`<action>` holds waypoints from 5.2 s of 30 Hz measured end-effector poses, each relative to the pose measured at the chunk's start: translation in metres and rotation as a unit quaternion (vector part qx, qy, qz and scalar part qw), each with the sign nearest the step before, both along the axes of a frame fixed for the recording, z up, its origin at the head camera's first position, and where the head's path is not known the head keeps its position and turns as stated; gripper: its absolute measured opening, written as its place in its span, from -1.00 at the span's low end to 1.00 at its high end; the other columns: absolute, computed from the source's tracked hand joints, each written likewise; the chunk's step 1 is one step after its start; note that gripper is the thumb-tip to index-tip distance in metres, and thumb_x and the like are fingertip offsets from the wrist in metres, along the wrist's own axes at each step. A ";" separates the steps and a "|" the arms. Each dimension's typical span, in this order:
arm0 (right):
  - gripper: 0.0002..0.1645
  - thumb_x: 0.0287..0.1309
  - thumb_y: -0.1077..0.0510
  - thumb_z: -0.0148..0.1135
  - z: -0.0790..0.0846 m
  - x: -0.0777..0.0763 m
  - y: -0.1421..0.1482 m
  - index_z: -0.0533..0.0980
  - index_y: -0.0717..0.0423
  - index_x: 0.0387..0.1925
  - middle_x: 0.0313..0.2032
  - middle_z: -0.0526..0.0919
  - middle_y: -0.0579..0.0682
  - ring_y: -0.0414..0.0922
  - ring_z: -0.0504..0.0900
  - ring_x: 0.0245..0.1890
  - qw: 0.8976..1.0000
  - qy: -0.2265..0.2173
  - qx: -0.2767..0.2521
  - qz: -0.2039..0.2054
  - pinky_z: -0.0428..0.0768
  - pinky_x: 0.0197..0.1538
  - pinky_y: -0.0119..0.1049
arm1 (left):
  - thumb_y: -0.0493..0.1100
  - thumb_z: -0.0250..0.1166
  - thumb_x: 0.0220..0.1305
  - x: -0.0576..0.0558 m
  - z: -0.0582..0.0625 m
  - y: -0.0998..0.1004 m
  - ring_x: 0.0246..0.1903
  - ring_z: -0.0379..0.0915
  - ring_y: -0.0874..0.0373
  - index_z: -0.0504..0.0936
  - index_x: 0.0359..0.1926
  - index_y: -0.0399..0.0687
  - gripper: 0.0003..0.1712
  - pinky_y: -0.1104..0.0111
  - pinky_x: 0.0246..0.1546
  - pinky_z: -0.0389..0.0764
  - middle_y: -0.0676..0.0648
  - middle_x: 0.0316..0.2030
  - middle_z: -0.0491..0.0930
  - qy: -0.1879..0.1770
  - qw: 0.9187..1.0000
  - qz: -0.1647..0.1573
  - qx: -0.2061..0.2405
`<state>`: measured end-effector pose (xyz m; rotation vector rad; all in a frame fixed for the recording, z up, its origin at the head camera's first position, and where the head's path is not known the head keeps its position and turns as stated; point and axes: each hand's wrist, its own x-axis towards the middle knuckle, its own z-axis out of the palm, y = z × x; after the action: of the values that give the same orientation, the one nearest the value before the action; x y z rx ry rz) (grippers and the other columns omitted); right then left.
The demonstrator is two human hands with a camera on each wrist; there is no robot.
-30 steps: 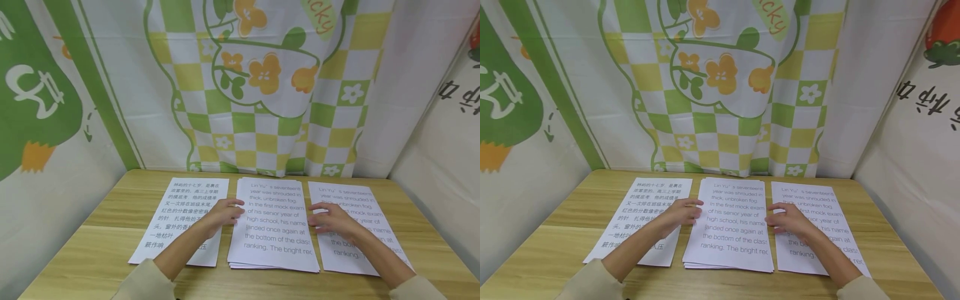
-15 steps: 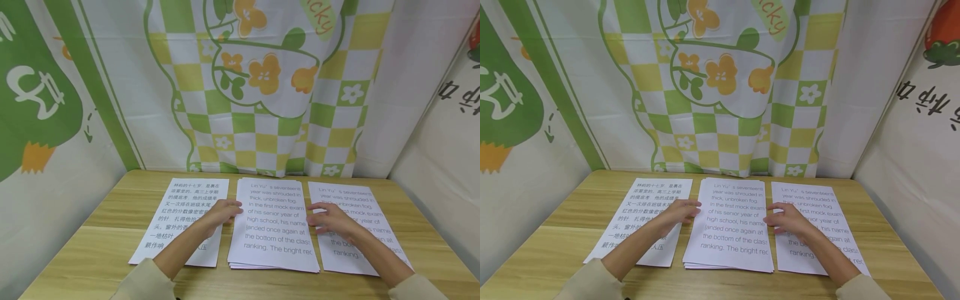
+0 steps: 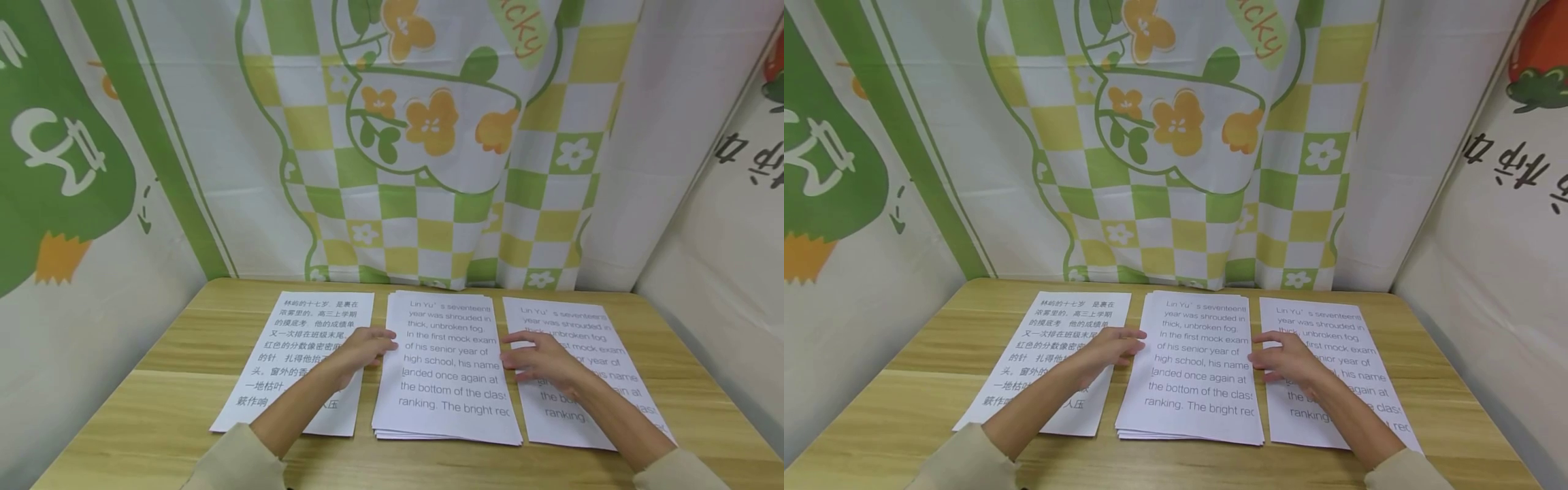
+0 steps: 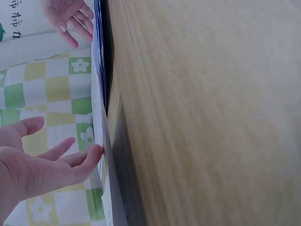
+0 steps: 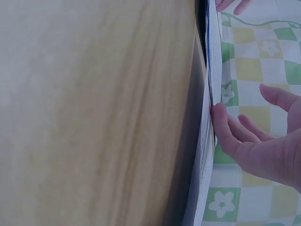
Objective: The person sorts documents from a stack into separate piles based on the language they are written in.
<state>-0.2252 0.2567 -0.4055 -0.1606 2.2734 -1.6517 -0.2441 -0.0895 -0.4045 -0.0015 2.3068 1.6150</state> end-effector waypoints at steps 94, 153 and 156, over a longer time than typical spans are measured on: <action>-0.54 0.34 0.30 0.26 -0.012 -0.005 -0.006 0.43 0.44 0.19 -0.29 0.77 0.06 -0.09 0.75 -0.33 0.994 -0.035 -0.010 -0.106 0.79 -0.30 -0.26 | -0.50 0.28 0.24 -0.008 -0.012 0.006 -0.48 0.58 0.11 0.50 0.28 -0.44 -0.45 0.33 -0.44 0.75 -0.17 -0.29 0.63 0.008 0.995 0.056 0.081; -0.74 0.45 0.22 0.23 -0.003 0.011 0.161 0.67 -0.26 -0.07 -0.27 0.74 -0.28 -0.21 0.73 -0.29 0.990 -0.010 -0.021 -0.142 0.77 -0.22 -0.27 | -0.63 0.28 0.14 -0.007 -0.009 0.168 -0.33 0.75 -0.09 0.37 0.42 -0.42 -0.23 0.24 -0.20 0.82 -0.16 -0.26 0.69 -0.019 0.982 -0.076 0.174; -0.67 0.45 0.21 0.24 -0.002 0.011 0.166 0.68 -0.40 -0.20 -0.29 0.75 -0.30 -0.23 0.74 -0.30 0.989 -0.010 -0.023 -0.149 0.78 -0.24 -0.28 | -0.64 0.31 0.10 -0.007 -0.009 0.174 -0.40 0.72 0.02 0.37 0.44 -0.34 -0.16 0.28 -0.24 0.82 -0.13 -0.32 0.67 -0.013 0.983 -0.067 0.169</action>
<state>-0.2143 0.4226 -0.4070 0.1935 2.3350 -1.8403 -0.2509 0.0843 -0.4139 0.2043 1.9398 1.8990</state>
